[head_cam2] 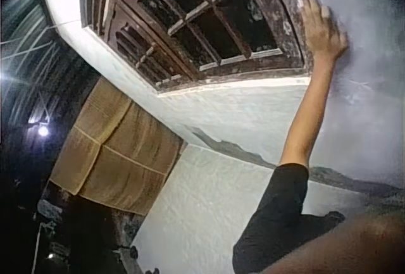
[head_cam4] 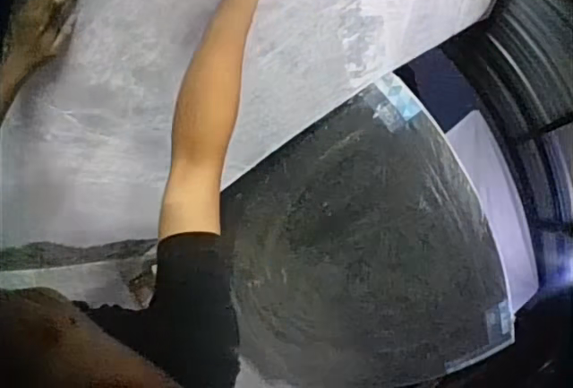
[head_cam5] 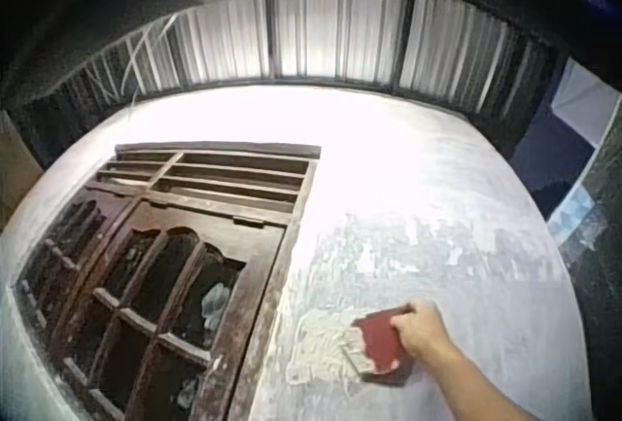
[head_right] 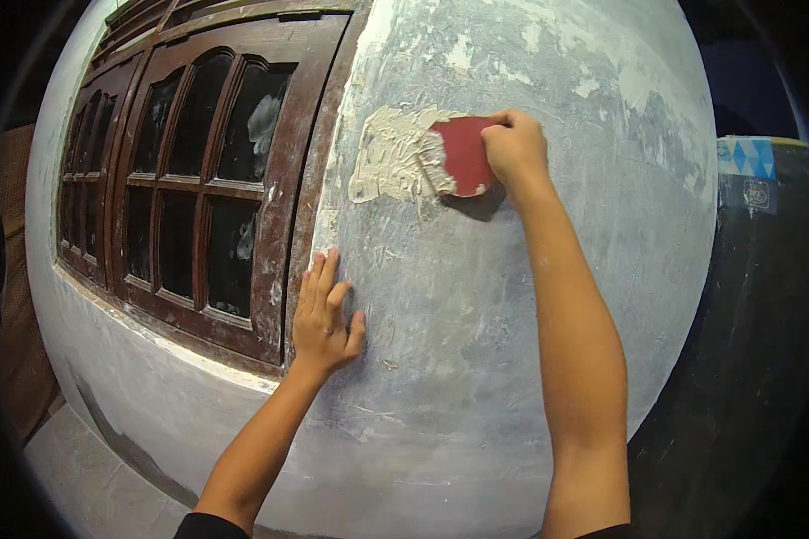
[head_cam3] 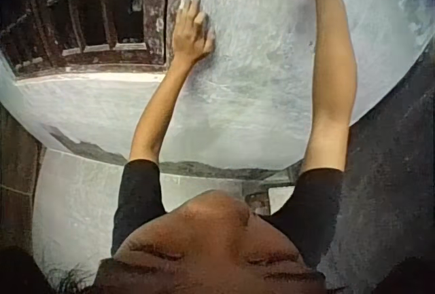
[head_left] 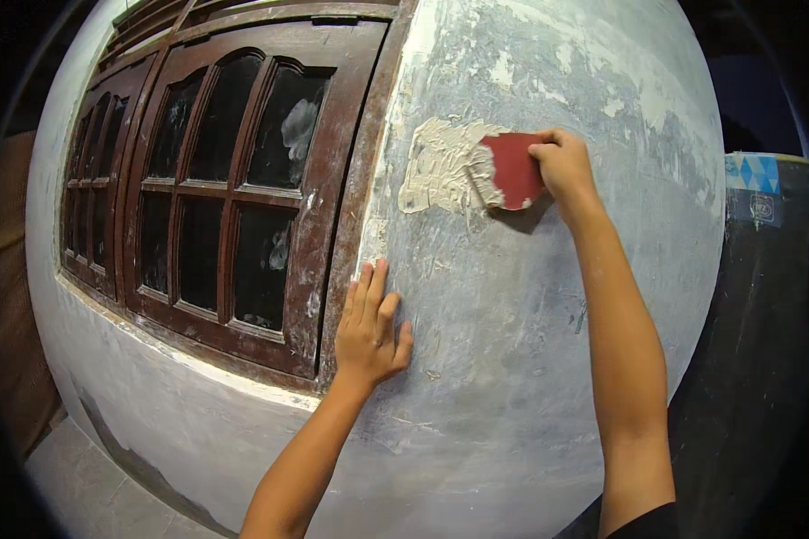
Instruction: The person applies wall putty to a wall around a window frame using a plastic scraper.
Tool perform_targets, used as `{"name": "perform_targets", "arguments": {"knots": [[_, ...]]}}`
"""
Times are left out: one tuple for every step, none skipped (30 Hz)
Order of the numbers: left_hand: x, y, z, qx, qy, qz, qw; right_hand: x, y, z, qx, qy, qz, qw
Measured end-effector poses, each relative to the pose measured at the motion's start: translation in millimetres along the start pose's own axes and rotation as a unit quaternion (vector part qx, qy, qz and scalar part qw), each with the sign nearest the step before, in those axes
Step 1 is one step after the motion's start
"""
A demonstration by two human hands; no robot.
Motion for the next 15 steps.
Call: {"name": "perform_targets", "arguments": {"knots": [[2, 0, 1, -0.003, -0.001, -0.003, 1.000, -2, 0, -6, -0.023, 0.051, -0.030, 0.998], [2, 1, 1, -0.002, -0.001, -0.003, 1.000, -3, -1, -9, -0.045, 0.103, -0.059, 0.992], [1, 1, 1, 0.001, -0.001, -0.001, 1.000, -4, 0, -1, -0.065, 0.150, -0.059, 0.985], [4, 4, 2, 0.006, -0.007, 0.004, 1.000, -5, 3, 0, -0.058, 0.146, -0.059, 0.986], [4, 3, 3, 0.004, -0.009, 0.003, 1.000, -3, 8, 12, -0.082, 0.143, -0.057, 0.985], [4, 3, 4, 0.001, -0.008, -0.001, 1.000, -2, 9, 21, -0.104, 0.139, -0.056, 0.983], [2, 3, 2, -0.001, -0.002, -0.004, 1.000, -6, 7, 30, -0.083, 0.101, -0.064, 0.989], [2, 2, 0, 0.000, 0.000, -0.005, 1.000, -9, 4, 29, -0.084, 0.102, -0.066, 0.989], [1, 1, -1, -0.002, -0.001, -0.006, 1.000, -12, 0, 25, -0.049, 0.055, -0.034, 0.997], [2, 1, 0, -0.004, -0.004, -0.005, 1.000, -10, 1, 20, -0.011, 0.007, -0.002, 1.000], [2, 1, 1, -0.003, -0.003, -0.004, 1.000, -7, 6, 8, -0.005, -0.002, -0.006, 1.000], [1, 1, 3, 0.001, -0.003, -0.001, 1.000, -9, 6, 7, -0.004, -0.001, -0.008, 1.000], [3, 0, 3, 0.004, -0.005, -0.001, 1.000, -14, 3, 4, -0.038, 0.050, -0.013, 0.998], [2, 0, 2, 0.005, -0.005, -0.002, 1.000, -19, 0, 2, -0.072, 0.101, -0.018, 0.992], [1, 0, -1, 0.003, -0.001, -0.003, 1.000, -26, -4, 10, -0.087, 0.115, -0.024, 0.989]]}}
Point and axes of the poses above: each hand's wrist, its own y-axis away from the middle knuckle, its own z-axis out of the back of the hand, x = y × z, the point moved 1 cm from there along -y, towards the middle knuckle, and after that the axes turned 13 degrees about -z, right-handed, at the moved point
